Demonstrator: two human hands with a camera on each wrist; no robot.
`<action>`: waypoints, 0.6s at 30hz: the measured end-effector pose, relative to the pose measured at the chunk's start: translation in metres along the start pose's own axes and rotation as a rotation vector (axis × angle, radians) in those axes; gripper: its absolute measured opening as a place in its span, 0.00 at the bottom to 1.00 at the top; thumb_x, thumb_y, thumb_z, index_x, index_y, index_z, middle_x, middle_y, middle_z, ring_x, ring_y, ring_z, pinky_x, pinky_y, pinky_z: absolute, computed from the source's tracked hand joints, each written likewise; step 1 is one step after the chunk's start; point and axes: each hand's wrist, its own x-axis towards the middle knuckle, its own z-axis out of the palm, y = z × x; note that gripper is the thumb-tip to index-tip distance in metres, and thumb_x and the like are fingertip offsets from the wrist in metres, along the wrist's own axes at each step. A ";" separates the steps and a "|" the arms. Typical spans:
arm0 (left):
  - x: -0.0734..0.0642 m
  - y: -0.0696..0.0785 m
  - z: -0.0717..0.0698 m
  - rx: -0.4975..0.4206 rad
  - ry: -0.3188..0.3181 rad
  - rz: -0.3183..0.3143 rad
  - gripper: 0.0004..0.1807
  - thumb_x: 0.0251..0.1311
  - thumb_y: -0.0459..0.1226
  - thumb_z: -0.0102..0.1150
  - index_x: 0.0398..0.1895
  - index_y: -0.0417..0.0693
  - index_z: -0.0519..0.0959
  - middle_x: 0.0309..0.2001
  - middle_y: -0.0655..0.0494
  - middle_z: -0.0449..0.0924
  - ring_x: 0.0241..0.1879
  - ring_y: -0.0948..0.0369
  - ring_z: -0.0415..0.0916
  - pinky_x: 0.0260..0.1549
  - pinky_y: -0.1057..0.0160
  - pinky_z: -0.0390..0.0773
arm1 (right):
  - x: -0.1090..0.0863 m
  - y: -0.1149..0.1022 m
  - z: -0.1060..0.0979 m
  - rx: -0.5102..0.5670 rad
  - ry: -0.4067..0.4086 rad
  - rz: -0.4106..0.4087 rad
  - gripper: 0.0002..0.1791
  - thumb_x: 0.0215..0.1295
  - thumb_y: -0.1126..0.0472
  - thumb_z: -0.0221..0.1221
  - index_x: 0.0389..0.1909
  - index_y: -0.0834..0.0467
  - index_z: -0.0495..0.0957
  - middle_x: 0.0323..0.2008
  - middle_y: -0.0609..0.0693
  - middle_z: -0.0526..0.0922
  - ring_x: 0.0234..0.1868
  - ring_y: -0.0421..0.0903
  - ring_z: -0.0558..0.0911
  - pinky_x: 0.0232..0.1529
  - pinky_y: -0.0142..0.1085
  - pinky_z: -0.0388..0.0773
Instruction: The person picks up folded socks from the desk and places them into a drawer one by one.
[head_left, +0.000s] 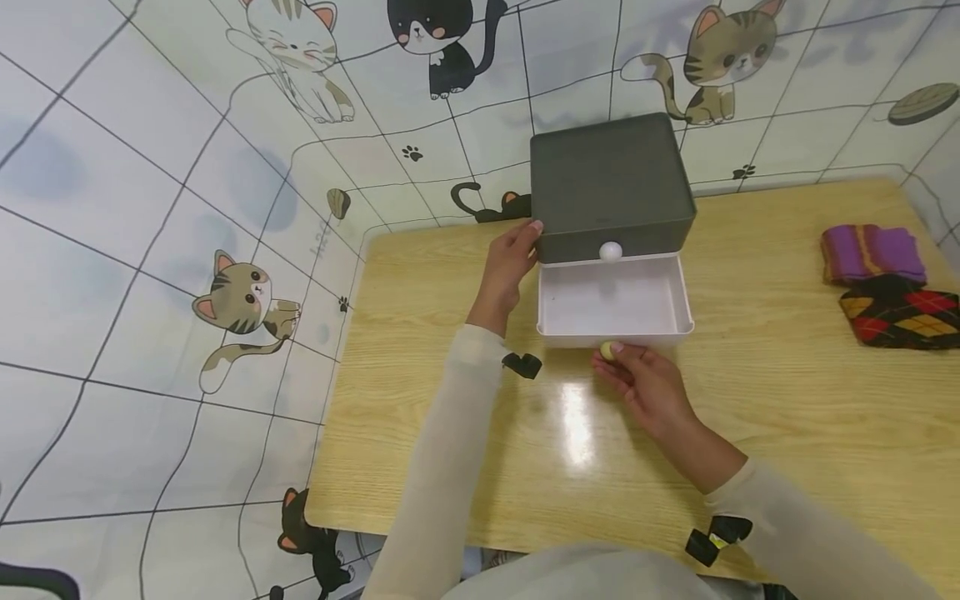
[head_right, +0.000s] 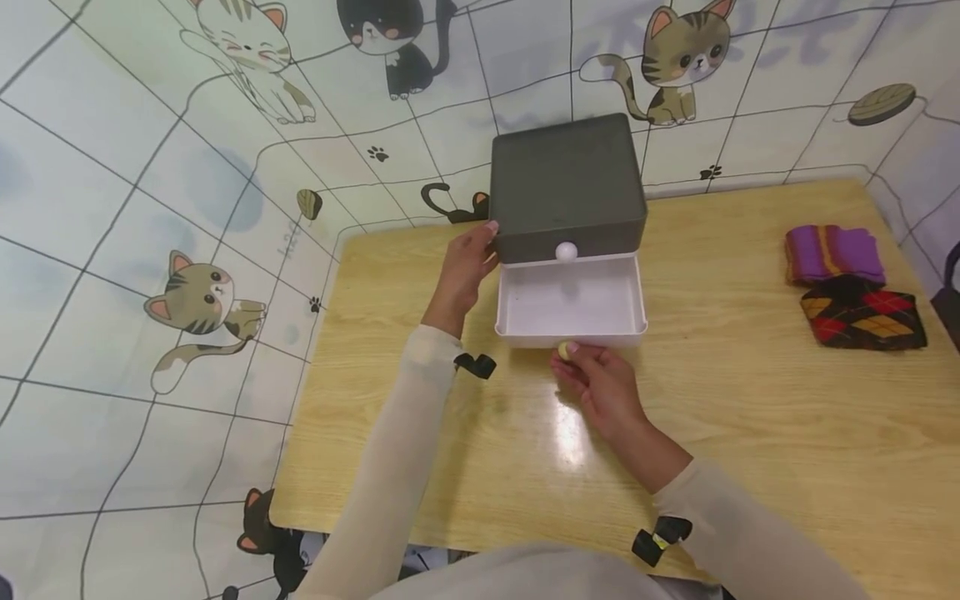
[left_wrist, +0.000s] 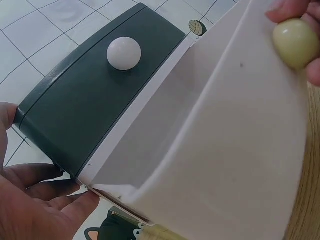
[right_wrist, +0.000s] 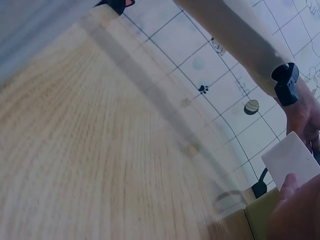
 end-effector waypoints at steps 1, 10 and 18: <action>0.000 0.000 0.000 0.002 0.001 -0.001 0.30 0.77 0.47 0.59 0.71 0.35 0.74 0.73 0.49 0.72 0.72 0.55 0.71 0.65 0.60 0.76 | -0.002 0.001 0.000 0.007 0.001 0.003 0.05 0.77 0.67 0.59 0.46 0.65 0.79 0.41 0.56 0.88 0.46 0.47 0.90 0.60 0.37 0.80; 0.001 -0.001 0.001 0.001 0.004 -0.001 0.30 0.76 0.47 0.59 0.71 0.36 0.74 0.73 0.49 0.72 0.72 0.54 0.71 0.65 0.61 0.76 | -0.009 0.008 0.000 0.013 -0.008 -0.034 0.04 0.78 0.68 0.58 0.42 0.64 0.80 0.40 0.56 0.88 0.46 0.48 0.90 0.57 0.36 0.83; 0.001 0.000 -0.004 0.005 0.004 -0.013 0.31 0.76 0.48 0.60 0.72 0.37 0.74 0.74 0.50 0.72 0.72 0.55 0.70 0.64 0.62 0.76 | -0.011 0.006 -0.021 -0.196 -0.082 -0.077 0.07 0.77 0.70 0.58 0.48 0.70 0.80 0.43 0.56 0.90 0.47 0.48 0.90 0.57 0.41 0.83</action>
